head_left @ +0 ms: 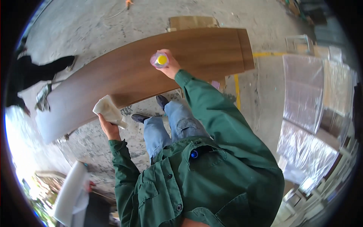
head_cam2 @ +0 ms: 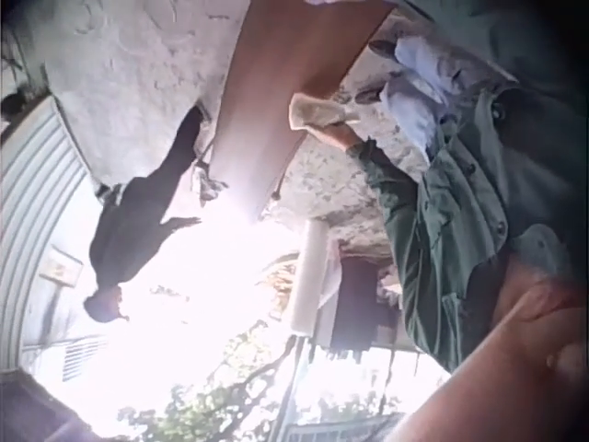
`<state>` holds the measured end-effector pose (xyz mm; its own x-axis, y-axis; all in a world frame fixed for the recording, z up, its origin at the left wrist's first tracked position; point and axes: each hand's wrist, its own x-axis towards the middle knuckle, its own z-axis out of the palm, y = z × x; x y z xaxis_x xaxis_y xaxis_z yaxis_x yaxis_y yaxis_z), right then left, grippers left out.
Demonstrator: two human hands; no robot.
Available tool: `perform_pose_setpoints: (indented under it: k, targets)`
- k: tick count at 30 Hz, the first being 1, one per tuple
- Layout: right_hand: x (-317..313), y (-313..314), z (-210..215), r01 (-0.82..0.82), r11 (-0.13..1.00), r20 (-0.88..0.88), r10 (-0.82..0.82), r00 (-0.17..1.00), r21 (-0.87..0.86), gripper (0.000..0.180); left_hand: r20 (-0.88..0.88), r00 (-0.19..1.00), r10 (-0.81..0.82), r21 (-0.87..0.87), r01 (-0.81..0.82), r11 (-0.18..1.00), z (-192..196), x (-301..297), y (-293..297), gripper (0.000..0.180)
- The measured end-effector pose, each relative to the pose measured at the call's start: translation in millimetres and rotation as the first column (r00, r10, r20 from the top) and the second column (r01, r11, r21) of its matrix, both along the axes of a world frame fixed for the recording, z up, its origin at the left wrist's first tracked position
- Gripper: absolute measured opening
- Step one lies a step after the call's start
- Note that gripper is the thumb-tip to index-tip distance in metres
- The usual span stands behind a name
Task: Cleaning and scraping the edges of a wooden table top using a cleaning solution, a cloth, and a small metal scraper.
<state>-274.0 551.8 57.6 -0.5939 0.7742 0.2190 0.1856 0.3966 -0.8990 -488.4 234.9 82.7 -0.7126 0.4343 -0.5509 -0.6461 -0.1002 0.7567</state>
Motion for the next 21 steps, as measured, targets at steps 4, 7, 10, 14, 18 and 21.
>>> perform_pose_setpoints:
  k: [4,7,10,14,18,21]
  targets:
    - [11.8,1.6,-16.5,0.111,0.972,0.019,-0.109,0.994,-0.209,0.052,-0.31,0.911,-0.272,-0.413,0.128,0.902,-32.2,18.6,60.6,0.044]
    - [-10.3,-0.1,7.4,-0.064,0.991,0.064,0.072,0.995,-0.119,0.06,-0.404,0.723,-0.561,-0.62,0.235,0.749,-134.0,4.5,39.3,0.035]
    - [63.9,14.9,-16.9,0.062,0.997,0.242,-0.07,0.968,0.04,0.074,-0.678,-0.129,-0.723,-0.733,0.18,0.655,-132.5,119.8,100.1,0.047]
    - [163.4,3.1,-27.6,0.372,0.924,0.323,-0.328,0.888,-0.085,0.056,-0.536,-0.328,-0.778,-0.843,0.268,0.467,-105.7,172.3,119.1,0.06]
    - [302.2,-45.7,-74.1,0.68,0.691,0.376,-0.579,0.723,-0.243,0.044,-0.549,-0.403,-0.732,-0.836,0.252,0.487,-105.4,166.7,125.7,0.058]
    - [361.1,-103.4,-94.5,0.752,0.605,0.429,-0.625,0.652,-0.262,0.041,-0.495,-0.512,-0.703,-0.866,0.226,0.445,-111.6,136.9,114.4,0.062]
